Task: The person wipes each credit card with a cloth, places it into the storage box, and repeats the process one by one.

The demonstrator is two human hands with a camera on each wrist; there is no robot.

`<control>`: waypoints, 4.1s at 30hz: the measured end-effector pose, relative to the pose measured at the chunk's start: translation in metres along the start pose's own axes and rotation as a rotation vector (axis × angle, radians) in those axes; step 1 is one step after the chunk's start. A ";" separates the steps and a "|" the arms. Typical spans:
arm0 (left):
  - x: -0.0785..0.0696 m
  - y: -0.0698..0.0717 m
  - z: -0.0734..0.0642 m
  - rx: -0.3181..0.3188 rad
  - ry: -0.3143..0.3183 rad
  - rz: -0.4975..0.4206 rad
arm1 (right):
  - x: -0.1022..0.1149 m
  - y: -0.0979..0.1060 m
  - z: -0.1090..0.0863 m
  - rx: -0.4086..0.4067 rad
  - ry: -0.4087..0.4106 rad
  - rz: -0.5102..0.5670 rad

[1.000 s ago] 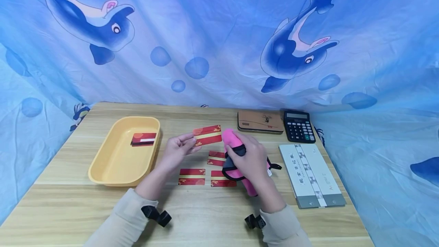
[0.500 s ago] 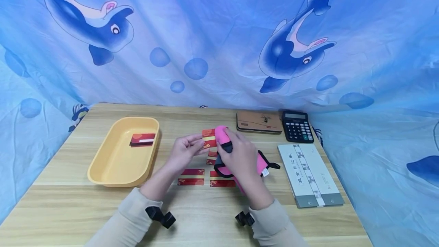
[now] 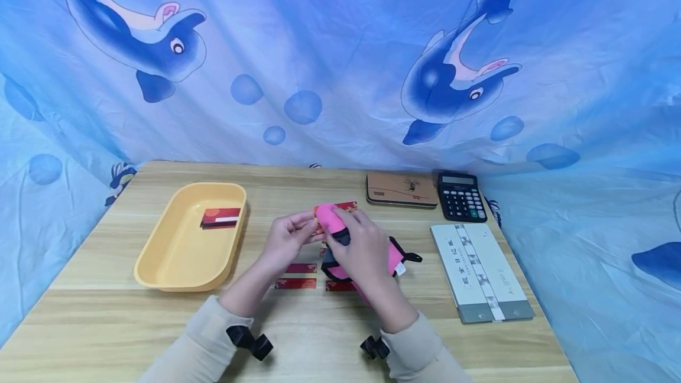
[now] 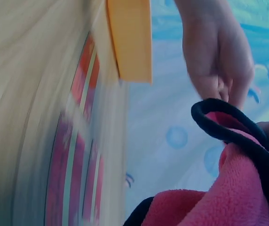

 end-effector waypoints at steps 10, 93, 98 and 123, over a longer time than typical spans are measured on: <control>-0.002 0.010 -0.003 -0.020 0.023 -0.045 | -0.025 0.010 0.004 -0.056 -0.055 -0.037; 0.004 0.010 -0.002 -0.075 0.086 -0.046 | -0.034 0.013 0.002 -0.015 -0.061 -0.026; 0.007 0.001 -0.003 -0.029 0.062 -0.061 | -0.025 0.007 0.002 0.004 -0.050 -0.057; -0.001 0.006 -0.002 -0.048 0.002 -0.049 | -0.034 0.010 0.002 -0.021 -0.090 -0.073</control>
Point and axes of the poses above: each hand's wrist, its own z-axis towards the middle knuckle, its own y-axis out of the back of the hand, x = y × z, the point moved 5 cm from there along z, towards the middle knuckle, and after that the axes turned 4 degrees about -y, right-handed, at the moved point
